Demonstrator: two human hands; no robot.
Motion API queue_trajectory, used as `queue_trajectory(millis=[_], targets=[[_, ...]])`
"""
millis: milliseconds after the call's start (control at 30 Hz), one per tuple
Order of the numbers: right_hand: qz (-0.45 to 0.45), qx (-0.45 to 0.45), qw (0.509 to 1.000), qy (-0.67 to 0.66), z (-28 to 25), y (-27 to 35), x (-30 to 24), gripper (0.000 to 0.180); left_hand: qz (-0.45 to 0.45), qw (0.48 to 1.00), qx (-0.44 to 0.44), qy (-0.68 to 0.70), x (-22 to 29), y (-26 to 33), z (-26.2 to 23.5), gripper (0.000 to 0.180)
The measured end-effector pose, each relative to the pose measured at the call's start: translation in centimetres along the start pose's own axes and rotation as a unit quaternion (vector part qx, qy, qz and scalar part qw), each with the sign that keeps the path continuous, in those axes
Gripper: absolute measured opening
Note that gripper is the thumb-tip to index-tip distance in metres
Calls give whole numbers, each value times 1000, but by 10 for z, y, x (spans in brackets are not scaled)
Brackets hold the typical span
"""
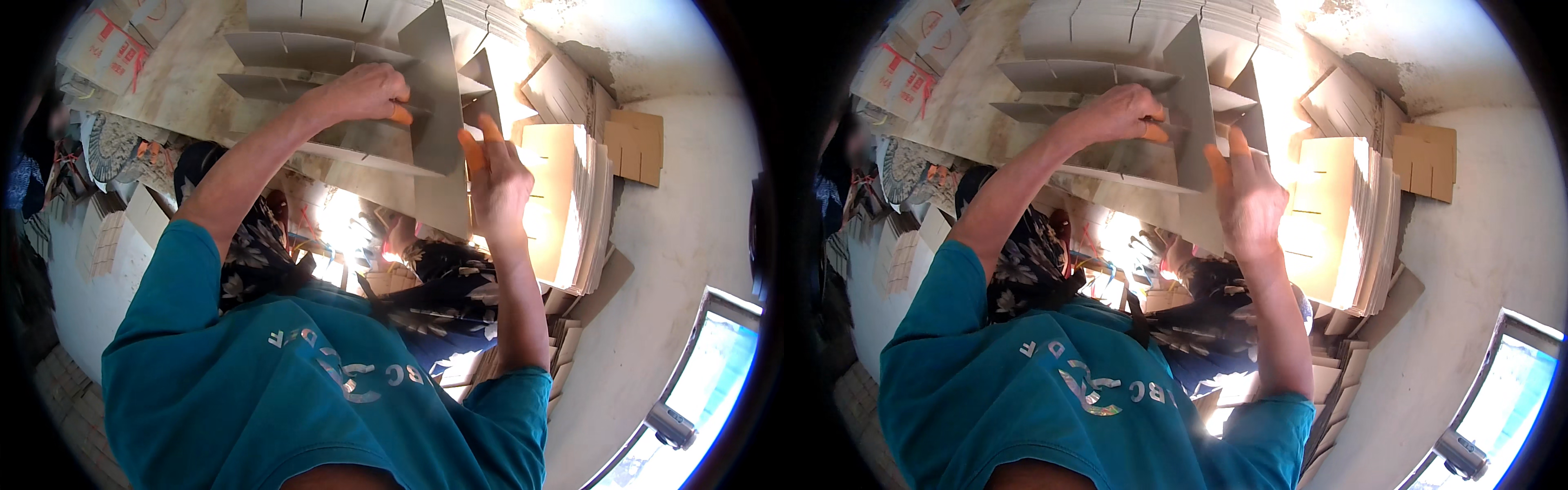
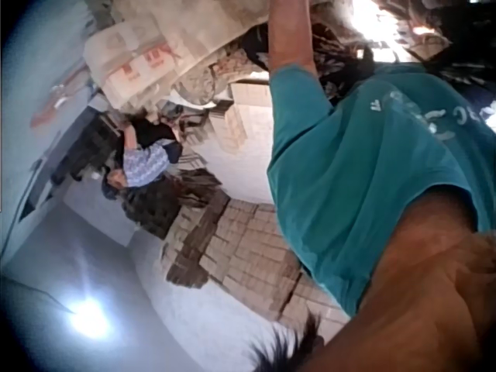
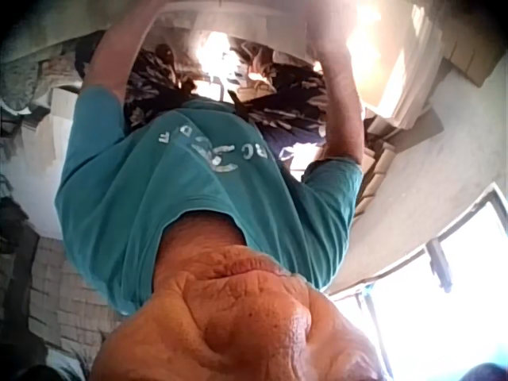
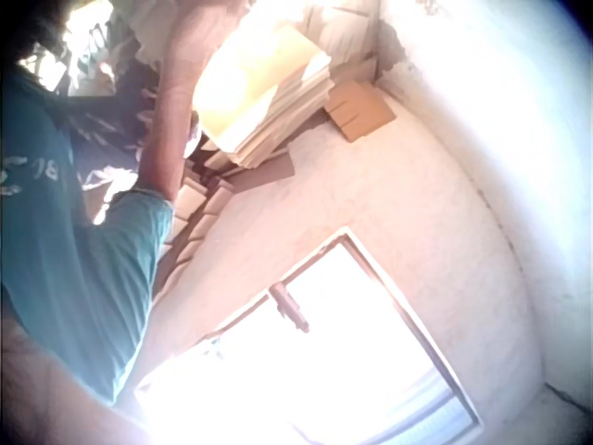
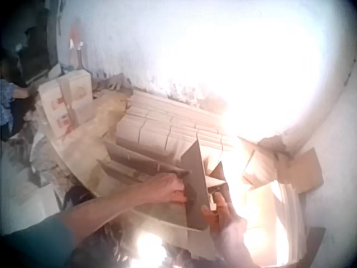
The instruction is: The person sits on the floor and repeatedly folds and interlocks pre-cut cardboard pieces to form a structured assembly. They handle each piece by hand, aligning tabs and slots to build up the structure.
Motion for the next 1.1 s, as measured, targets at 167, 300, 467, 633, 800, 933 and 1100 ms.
queue_trajectory(millis=[167,300,467,633,800,933,1100], targets=[[2,-30,999,34,29,-32,1,31,76,958,274,-46,-3,-9,-26,9],[34,-5,999,18,34,-27,-1,33,12,967,226,-118,-35,-21,-22,9],[26,-33,998,40,40,-26,-1,34,27,958,268,-100,-48,-25,-11,12],[2,-80,997,-14,32,-44,4,29,-38,983,165,-63,-42,-30,-25,13],[32,-72,997,-8,27,-43,6,29,33,967,240,-74,-32,-22,-32,13],[27,-69,997,-31,34,-37,12,29,41,987,142,-68,16,-5,-10,14],[53,-49,997,-14,24,-32,11,15,73,992,97,-37,-2,1,12,13]])
Point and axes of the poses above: each hand's wrist, its own y-axis away from the middle knuckle, its own z-axis out of the palm, x = y × z, the point moved 4 cm from there along -y, towards the middle knuckle, and after that the axes turned 14 degrees about -x, right-handed, at the moved point
